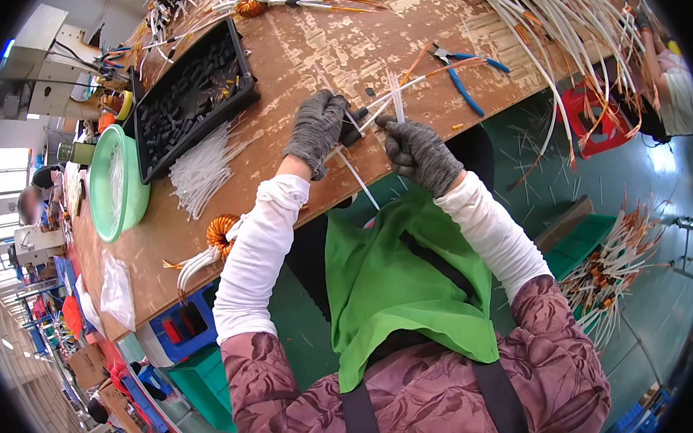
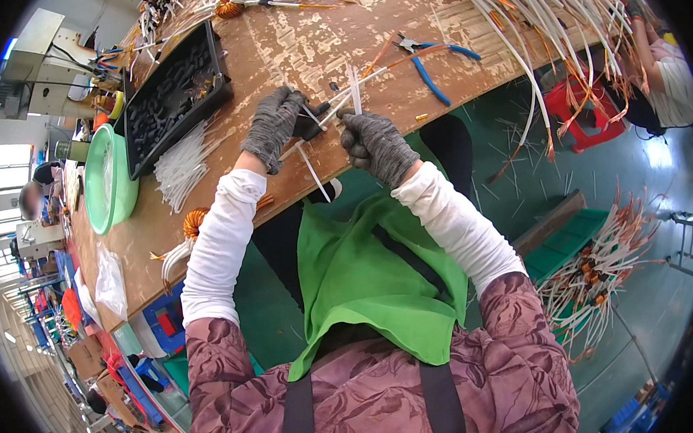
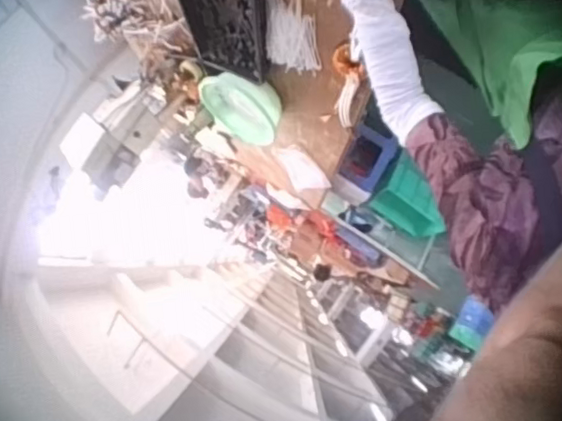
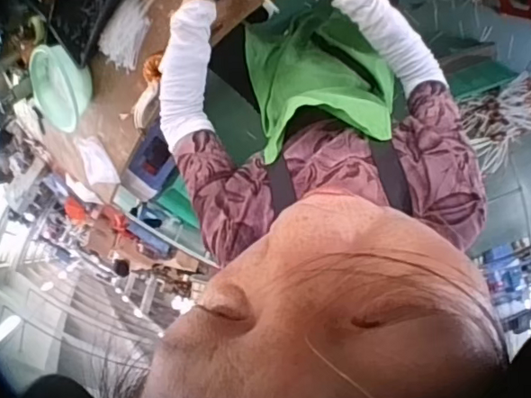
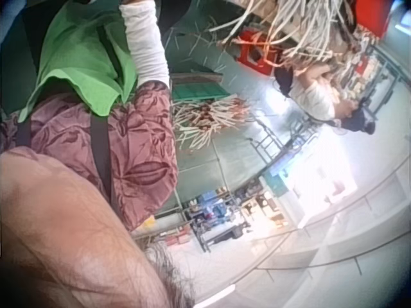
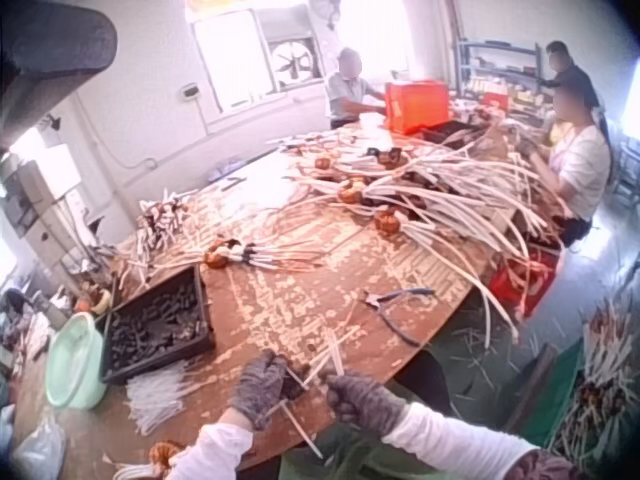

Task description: Using zip ties and wire cutters to secure and trim wires on a transformer coil assembly.

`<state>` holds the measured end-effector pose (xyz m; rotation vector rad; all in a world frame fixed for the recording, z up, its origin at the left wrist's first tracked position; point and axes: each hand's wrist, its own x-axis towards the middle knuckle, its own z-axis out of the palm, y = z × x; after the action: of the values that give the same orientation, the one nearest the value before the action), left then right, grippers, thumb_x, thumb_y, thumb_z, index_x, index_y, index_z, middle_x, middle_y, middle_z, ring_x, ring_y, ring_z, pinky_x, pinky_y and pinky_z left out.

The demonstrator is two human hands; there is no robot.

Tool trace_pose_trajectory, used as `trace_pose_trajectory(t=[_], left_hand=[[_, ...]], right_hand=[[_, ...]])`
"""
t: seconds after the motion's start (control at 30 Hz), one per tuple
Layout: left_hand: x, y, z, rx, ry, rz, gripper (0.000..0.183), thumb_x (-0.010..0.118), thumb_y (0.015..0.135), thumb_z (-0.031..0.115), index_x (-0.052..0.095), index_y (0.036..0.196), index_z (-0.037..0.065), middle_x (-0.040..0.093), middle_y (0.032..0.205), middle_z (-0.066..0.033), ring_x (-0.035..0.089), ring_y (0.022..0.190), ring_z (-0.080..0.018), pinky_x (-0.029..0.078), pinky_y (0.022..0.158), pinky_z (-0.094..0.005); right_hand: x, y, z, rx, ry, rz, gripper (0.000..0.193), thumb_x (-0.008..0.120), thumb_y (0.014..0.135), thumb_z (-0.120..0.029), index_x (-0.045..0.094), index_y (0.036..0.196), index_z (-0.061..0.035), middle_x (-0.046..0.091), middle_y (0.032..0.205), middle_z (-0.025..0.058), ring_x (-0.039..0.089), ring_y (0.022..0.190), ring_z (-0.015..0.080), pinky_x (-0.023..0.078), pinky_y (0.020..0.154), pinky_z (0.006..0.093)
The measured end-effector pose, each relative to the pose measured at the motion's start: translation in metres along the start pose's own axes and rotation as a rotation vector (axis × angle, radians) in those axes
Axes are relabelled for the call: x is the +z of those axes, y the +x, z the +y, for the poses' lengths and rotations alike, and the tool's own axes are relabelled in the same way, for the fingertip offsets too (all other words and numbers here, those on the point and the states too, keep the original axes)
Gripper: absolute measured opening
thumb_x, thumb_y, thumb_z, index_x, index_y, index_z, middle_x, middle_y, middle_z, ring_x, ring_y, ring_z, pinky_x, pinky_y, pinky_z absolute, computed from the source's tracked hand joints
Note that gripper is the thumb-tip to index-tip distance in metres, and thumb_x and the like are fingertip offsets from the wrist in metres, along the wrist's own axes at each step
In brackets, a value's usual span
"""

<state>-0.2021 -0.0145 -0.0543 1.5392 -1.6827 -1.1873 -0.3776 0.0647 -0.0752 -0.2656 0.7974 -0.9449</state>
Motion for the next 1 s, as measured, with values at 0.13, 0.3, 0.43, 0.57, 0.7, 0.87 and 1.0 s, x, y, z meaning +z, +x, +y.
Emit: trace_pose_trajectory(t=[0.13,0.3,0.43,0.57,0.7,0.87,1.0], left_hand=[[0.001,-0.009,-0.001,0.155,0.085,-0.128,0.029,0.048,0.087,0.025,0.058,0.089,-0.002,0.061,0.082,-0.0152,0.058,0.075,-0.0237,0.044,0.071,-0.032],[-0.014,-0.012,0.022,-0.021,0.371,-0.384,0.031,0.052,0.079,0.006,0.055,0.11,0.002,0.054,0.111,-0.017,0.056,0.098,-0.0301,0.044,0.089,-0.0343],[-0.016,-0.005,0.016,-0.214,-0.001,-0.325,0.026,0.054,0.079,0.007,0.057,0.104,0.001,0.056,0.107,-0.0162,0.056,0.098,-0.028,0.046,0.085,-0.0335],[-0.015,-0.016,0.01,0.14,0.301,-0.299,0.023,0.054,0.082,0.008,0.057,0.103,0.0,0.058,0.104,-0.0143,0.059,0.093,-0.0228,0.048,0.08,-0.0295],[-0.013,-0.022,0.018,-0.043,-0.038,-0.283,0.022,0.053,0.086,0.01,0.057,0.105,0.0,0.062,0.092,-0.009,0.06,0.084,-0.0163,0.047,0.077,-0.026],[-0.013,-0.04,0.023,0.089,-0.091,-0.188,0.022,0.052,0.087,0.013,0.059,0.104,0.0,0.063,0.09,-0.0073,0.058,0.085,-0.0131,0.046,0.078,-0.0256],[-0.018,-0.069,0.043,0.099,-0.222,-0.216,0.021,0.051,0.087,0.012,0.062,0.099,-0.001,0.064,0.089,-0.0077,0.056,0.085,-0.0116,0.045,0.077,-0.0251]], right_hand=[[-0.002,0.002,-0.001,-0.017,0.001,-0.006,0.021,0.047,0.089,-0.023,0.051,0.107,-0.0123,0.047,0.06,-0.0031,0.034,0.04,0.0051,0.029,0.035,0.0194],[0.011,0.0,-0.005,-0.033,-0.056,0.05,0.015,0.052,0.088,-0.025,0.055,0.094,-0.0111,0.044,0.057,-0.0047,0.033,0.041,0.0046,0.026,0.035,0.0202],[0.015,0.0,-0.005,-0.062,-0.089,0.05,0.023,0.05,0.09,-0.025,0.054,0.103,-0.0063,0.04,0.055,-0.0039,0.031,0.04,0.0046,0.025,0.034,0.0184],[0.018,-0.008,-0.004,0.087,-0.368,0.052,0.023,0.059,0.084,-0.03,0.059,0.087,-0.0075,0.041,0.054,-0.0031,0.034,0.04,0.0056,0.027,0.036,0.0204],[0.021,-0.009,-0.003,0.087,-0.518,0.042,0.024,0.06,0.082,-0.03,0.059,0.082,-0.0064,0.04,0.051,-0.0022,0.032,0.038,0.0063,0.026,0.035,0.0217],[0.027,-0.008,-0.002,0.07,-0.44,0.057,0.023,0.06,0.081,-0.029,0.059,0.08,-0.0056,0.039,0.049,-0.0023,0.032,0.038,0.0066,0.025,0.035,0.0225],[0.021,-0.009,-0.004,0.078,-0.367,0.081,0.023,0.059,0.082,-0.028,0.059,0.083,-0.0045,0.037,0.049,-0.0042,0.03,0.038,0.0049,0.023,0.034,0.0212]])
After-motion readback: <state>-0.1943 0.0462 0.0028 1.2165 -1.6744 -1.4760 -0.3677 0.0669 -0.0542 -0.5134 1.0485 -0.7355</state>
